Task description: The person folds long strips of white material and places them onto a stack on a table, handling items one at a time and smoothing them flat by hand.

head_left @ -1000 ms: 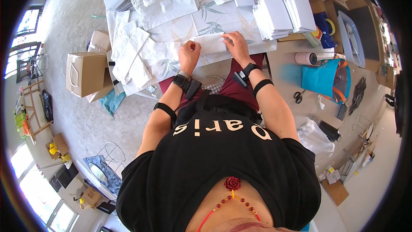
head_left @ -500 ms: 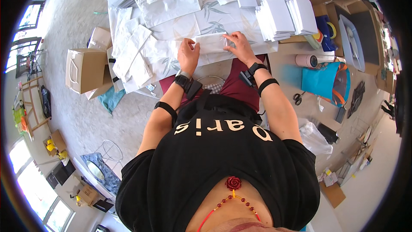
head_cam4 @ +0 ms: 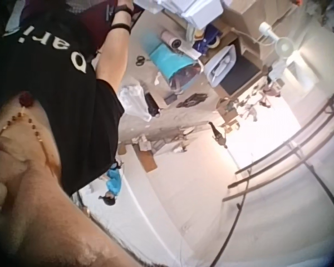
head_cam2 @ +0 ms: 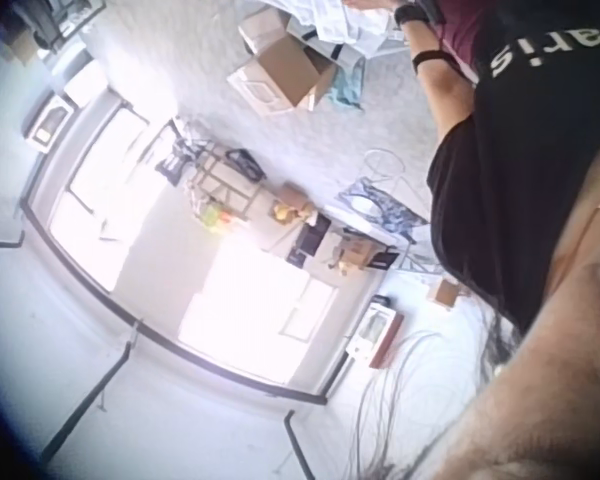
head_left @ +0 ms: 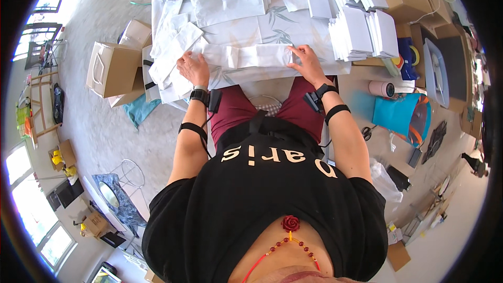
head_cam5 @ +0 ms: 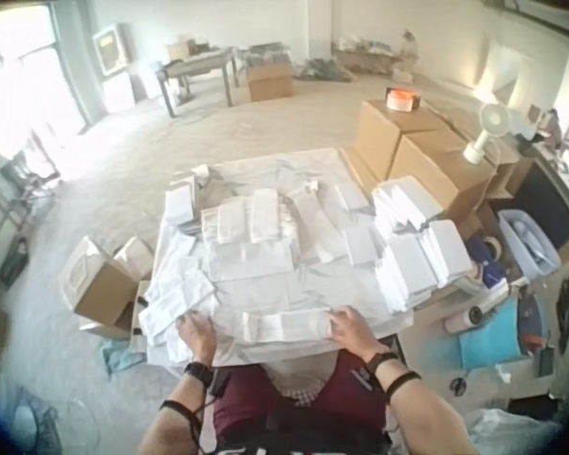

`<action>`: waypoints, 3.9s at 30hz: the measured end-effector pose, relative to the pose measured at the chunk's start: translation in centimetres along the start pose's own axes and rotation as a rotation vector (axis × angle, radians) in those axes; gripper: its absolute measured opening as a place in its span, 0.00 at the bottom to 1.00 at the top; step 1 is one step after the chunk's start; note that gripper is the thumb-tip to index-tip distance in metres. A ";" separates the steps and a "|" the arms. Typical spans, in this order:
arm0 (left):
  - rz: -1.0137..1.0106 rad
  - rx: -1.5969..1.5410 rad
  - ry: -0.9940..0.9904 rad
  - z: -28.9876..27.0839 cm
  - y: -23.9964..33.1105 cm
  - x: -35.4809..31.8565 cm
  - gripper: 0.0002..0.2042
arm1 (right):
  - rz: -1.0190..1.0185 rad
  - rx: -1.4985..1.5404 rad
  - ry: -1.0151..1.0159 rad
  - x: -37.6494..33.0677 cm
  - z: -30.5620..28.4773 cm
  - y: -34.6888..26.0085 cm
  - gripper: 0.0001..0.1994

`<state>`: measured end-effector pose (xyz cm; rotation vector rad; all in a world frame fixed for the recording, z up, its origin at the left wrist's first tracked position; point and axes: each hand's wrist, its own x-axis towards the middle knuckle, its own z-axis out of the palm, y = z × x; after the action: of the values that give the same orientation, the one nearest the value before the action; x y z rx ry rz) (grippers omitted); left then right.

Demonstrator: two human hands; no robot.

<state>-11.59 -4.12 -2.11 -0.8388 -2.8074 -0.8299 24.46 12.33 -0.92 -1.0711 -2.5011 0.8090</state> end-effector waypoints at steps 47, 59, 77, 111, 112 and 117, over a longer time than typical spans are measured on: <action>0.428 -0.457 -0.257 1.6 6.7 -8.8 0.23 | 0.481 0.670 0.310 1.1 -8.5 -4.7 0.15; 0.501 -0.354 -0.240 1.7 7.2 -8.8 0.18 | 0.563 0.572 0.390 -0.9 -5.1 0.9 0.16; 0.486 -0.403 -0.225 2.0 7.4 -8.7 0.17 | 0.425 -0.245 0.425 -3.0 -2.0 4.2 0.17; -0.393 -1.181 -0.462 1.3 8.9 -8.9 0.10 | -0.007 0.244 0.110 3.4 6.5 -7.0 0.21; -0.393 -1.203 -0.459 0.9 9.7 -9.0 0.10 | -0.001 0.238 0.102 3.4 6.4 -7.0 0.21; -0.331 -1.221 -0.474 1.3 10.6 -9.6 0.11 | -0.058 0.212 0.127 3.3 6.6 -6.9 0.23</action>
<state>2.27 -0.62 -0.53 -0.6674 -2.5714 -2.8296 15.23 8.38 -1.83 -0.9421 -2.2714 0.9342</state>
